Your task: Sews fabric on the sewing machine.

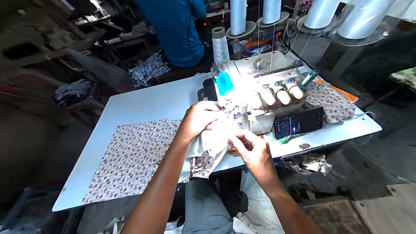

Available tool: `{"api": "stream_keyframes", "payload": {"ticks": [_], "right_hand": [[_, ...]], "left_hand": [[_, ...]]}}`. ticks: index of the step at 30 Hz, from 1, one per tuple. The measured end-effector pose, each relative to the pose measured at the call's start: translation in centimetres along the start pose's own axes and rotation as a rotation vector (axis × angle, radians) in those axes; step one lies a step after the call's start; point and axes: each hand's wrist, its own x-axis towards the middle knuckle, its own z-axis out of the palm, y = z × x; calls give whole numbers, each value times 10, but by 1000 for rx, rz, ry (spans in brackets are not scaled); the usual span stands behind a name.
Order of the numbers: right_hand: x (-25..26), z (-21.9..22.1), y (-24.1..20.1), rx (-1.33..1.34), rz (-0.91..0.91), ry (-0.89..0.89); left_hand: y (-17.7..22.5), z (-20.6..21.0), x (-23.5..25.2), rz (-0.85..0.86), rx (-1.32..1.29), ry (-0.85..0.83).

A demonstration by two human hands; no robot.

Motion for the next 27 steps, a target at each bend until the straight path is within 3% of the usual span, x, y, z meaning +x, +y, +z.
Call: {"api": "stream_keyframes", "payload": {"ticks": [8, 12, 15, 23, 27], "right_hand": [[-12, 1, -1, 65, 20, -43], [-17, -3, 2, 102, 41, -46], [-16, -3, 4, 121, 62, -43], [-15, -3, 5, 142, 89, -50], [-13, -5, 5, 130, 92, -47]], "left_hand": [[11, 4, 6, -193, -388, 7], [10, -2, 1, -271, -624, -111], [8, -5, -3, -285, -639, -135], [11, 7, -5, -276, -584, 7], [8, 7, -6, -271, -740, -9]]}}
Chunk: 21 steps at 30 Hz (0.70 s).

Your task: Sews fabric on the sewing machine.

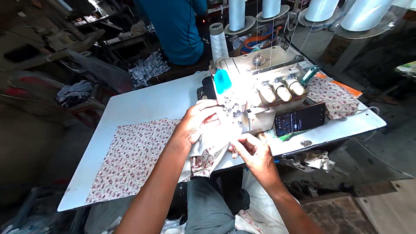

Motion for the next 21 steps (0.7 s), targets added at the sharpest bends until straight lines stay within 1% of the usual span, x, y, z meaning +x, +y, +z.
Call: {"api": "stream_keyframes", "payload": {"ticks": [2, 5, 8, 10, 12, 15, 18, 19, 21], "right_hand": [[1, 0, -1, 10, 5, -3], [3, 0, -2, 24, 26, -7], [8, 1, -2, 13, 25, 0], [14, 3, -3, -43, 0, 8], [23, 6, -6, -126, -69, 34], [41, 11, -17, -166, -198, 54], [56, 14, -26, -146, -253, 18], [60, 15, -26, -146, -262, 25], [63, 16, -24, -137, -277, 34]], "left_hand": [[-3, -3, 0, -35, -89, -42], [-4, -5, -6, -73, -140, -83], [-5, -8, -18, -72, -125, -141], [-4, -6, -28, -57, -102, -107], [0, -3, -38, 11, -64, -63], [12, 0, -57, 234, 1, -64], [29, 6, -73, 443, 146, -15], [31, 7, -75, 477, 175, 7], [31, 8, -72, 483, 170, 36]]}}
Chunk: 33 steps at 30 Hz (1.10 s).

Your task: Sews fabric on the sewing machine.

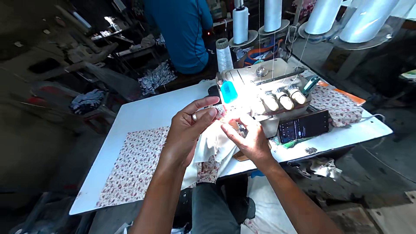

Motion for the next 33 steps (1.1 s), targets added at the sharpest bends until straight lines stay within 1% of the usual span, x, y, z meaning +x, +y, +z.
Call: {"api": "stream_keyframes", "payload": {"ticks": [2, 5, 8, 10, 12, 15, 17, 20, 23, 26, 31, 33], "right_hand": [[-2, -2, 1, 40, 20, -9], [-8, -8, -3, 130, 96, -44], [-11, -10, 1, 157, 109, -36], [-11, -11, 7, 154, 106, -28], [-11, -11, 12, 142, 110, -10], [-10, -9, 22, 91, 74, 12], [-9, -9, 26, 69, 63, 12], [-10, -9, 29, 59, 68, 18], [-11, -10, 32, 65, 55, 22], [-11, -13, 32, 56, 69, 6], [-10, -18, 31, 51, 70, 16], [-11, -19, 27, 64, 75, 9]], "left_hand": [[-8, 0, 6, -43, -42, 48], [-30, -3, 19, -133, -198, 76], [-43, -2, 26, -220, -322, 107], [-43, -1, 26, -234, -336, 134], [-36, -1, 23, -237, -344, 116], [-23, -5, 17, -257, -420, 34], [-18, -7, 16, -272, -422, -15], [-21, -12, 17, -264, -386, -35], [-21, -13, 17, -266, -491, -51], [-18, -8, 16, -252, -561, -25], [-16, -3, 18, -193, -486, 33], [-14, -1, 12, -166, -408, 44]]}}
